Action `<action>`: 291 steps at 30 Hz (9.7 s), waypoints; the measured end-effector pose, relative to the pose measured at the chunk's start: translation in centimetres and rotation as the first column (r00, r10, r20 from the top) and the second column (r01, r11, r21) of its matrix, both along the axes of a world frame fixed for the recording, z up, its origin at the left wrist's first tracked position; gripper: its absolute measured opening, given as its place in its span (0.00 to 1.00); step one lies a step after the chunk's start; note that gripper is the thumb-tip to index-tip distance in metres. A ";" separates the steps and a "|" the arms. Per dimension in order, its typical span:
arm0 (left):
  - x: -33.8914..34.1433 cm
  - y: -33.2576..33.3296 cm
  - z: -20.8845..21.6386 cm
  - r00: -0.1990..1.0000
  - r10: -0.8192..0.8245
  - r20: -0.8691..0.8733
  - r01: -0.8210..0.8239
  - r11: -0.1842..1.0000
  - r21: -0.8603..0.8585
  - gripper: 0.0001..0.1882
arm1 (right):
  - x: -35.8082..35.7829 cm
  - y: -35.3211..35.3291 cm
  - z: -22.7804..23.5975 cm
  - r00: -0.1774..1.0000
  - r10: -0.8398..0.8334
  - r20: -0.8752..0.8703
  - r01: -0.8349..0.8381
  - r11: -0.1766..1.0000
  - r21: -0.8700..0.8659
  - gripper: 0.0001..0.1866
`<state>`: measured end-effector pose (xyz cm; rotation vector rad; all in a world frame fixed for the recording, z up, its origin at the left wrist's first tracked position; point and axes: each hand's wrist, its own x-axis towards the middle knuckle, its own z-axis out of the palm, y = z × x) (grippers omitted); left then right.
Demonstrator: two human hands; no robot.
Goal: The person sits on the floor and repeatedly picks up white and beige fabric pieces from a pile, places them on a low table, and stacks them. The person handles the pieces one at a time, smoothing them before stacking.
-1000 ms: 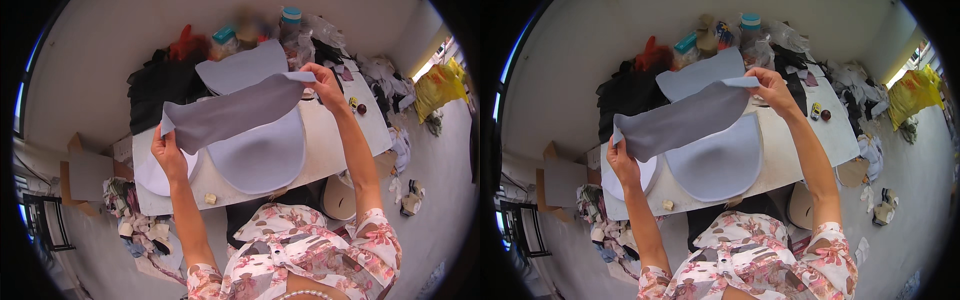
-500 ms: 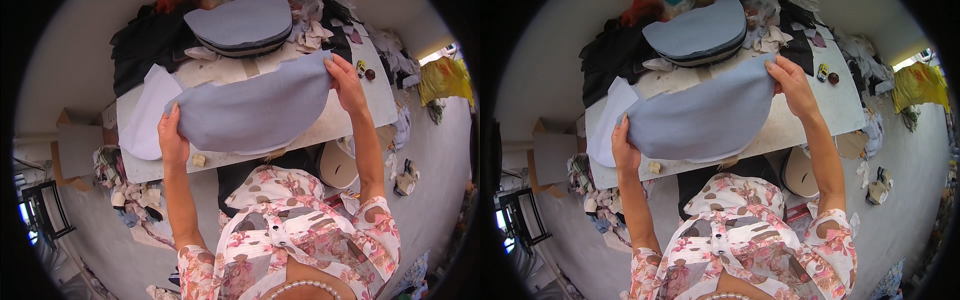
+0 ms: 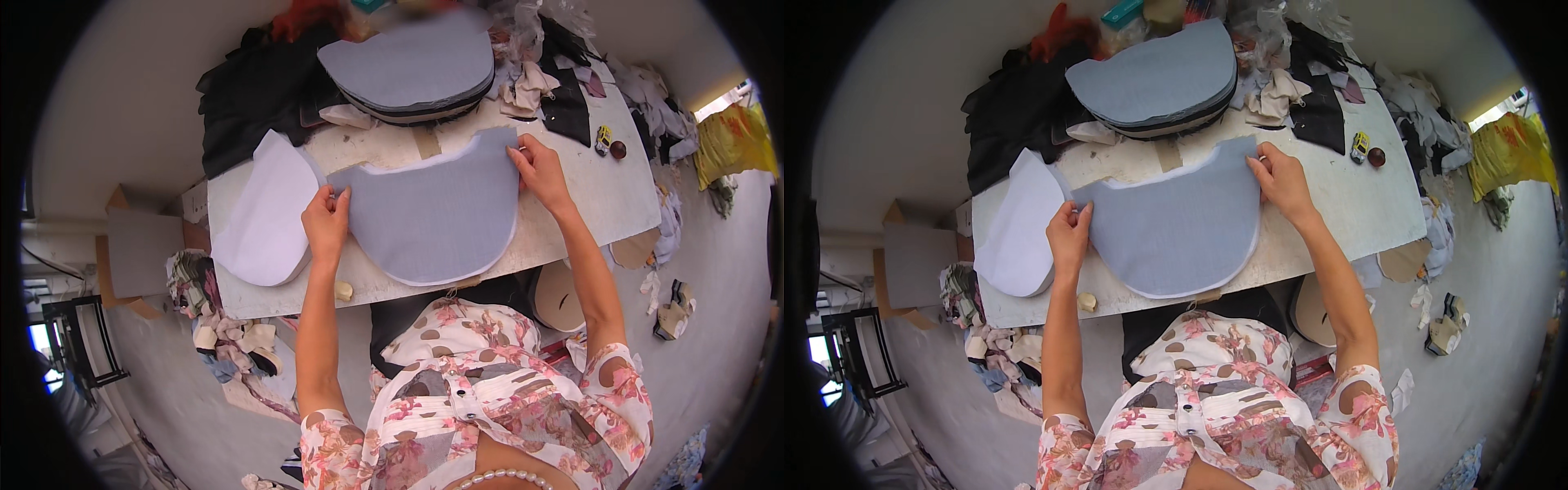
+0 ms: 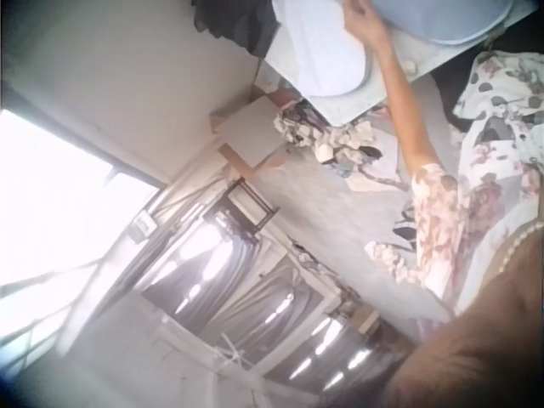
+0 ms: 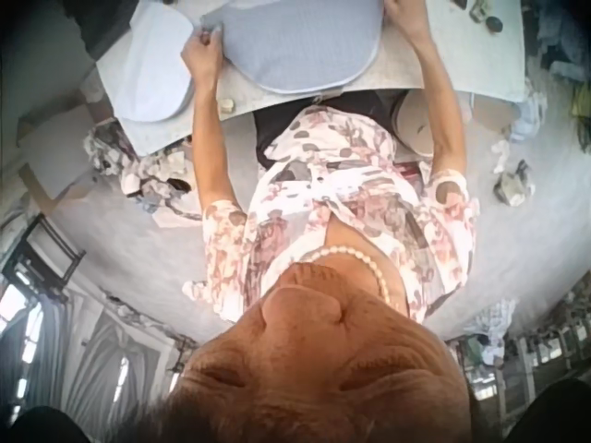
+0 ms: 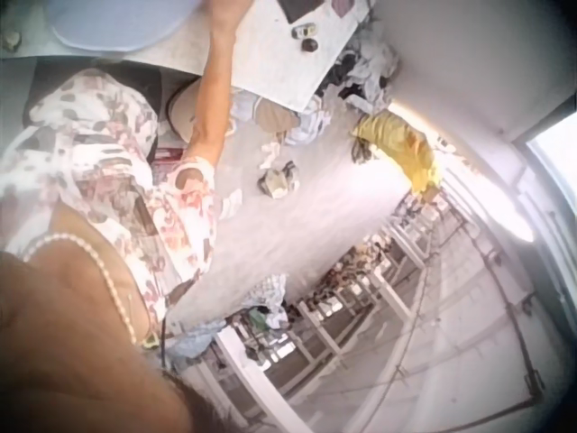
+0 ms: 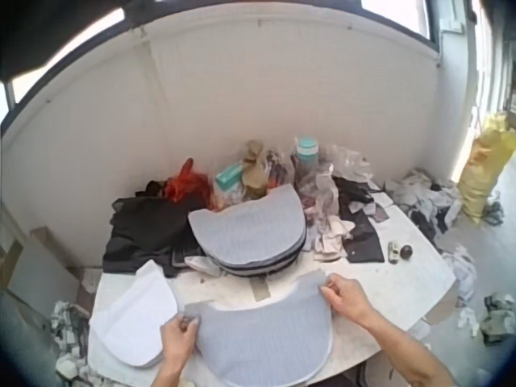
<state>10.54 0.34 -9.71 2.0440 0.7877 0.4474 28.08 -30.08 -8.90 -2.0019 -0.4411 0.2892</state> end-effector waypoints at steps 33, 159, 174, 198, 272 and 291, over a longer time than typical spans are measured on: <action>-2.1 -1.4 3.1 0.824 -0.562 -0.075 0.524 0.703 0.481 0.40 | -4.9 5.4 3.9 0.665 0.356 0.656 -0.073 0.906 -0.417 0.24; -1.0 -3.3 1.4 0.834 -0.430 -0.347 0.551 0.599 0.581 0.41 | -4.0 2.5 -0.4 0.756 0.384 0.530 -0.028 0.828 -0.561 0.35; -0.8 -2.9 3.5 0.916 -0.361 -0.174 0.390 0.709 0.587 0.40 | 0.5 9.9 6.0 0.701 0.038 0.712 -0.055 0.998 0.001 0.09; 8.5 -0.8 6.2 0.889 0.023 0.457 0.155 0.925 -0.348 0.13 | 1.9 15.4 9.8 0.568 0.446 0.692 -0.588 0.808 -0.038 0.16; -0.3 -1.7 2.2 0.691 -0.462 -0.557 0.720 0.515 0.465 0.45 | -4.0 2.9 0.3 0.741 0.475 0.476 -0.081 0.766 -0.638 0.35; -7.5 3.3 5.2 0.965 -0.052 0.257 -0.058 0.914 0.402 0.10 | -10.5 12.1 4.7 0.723 0.382 0.576 -0.474 0.880 0.012 0.06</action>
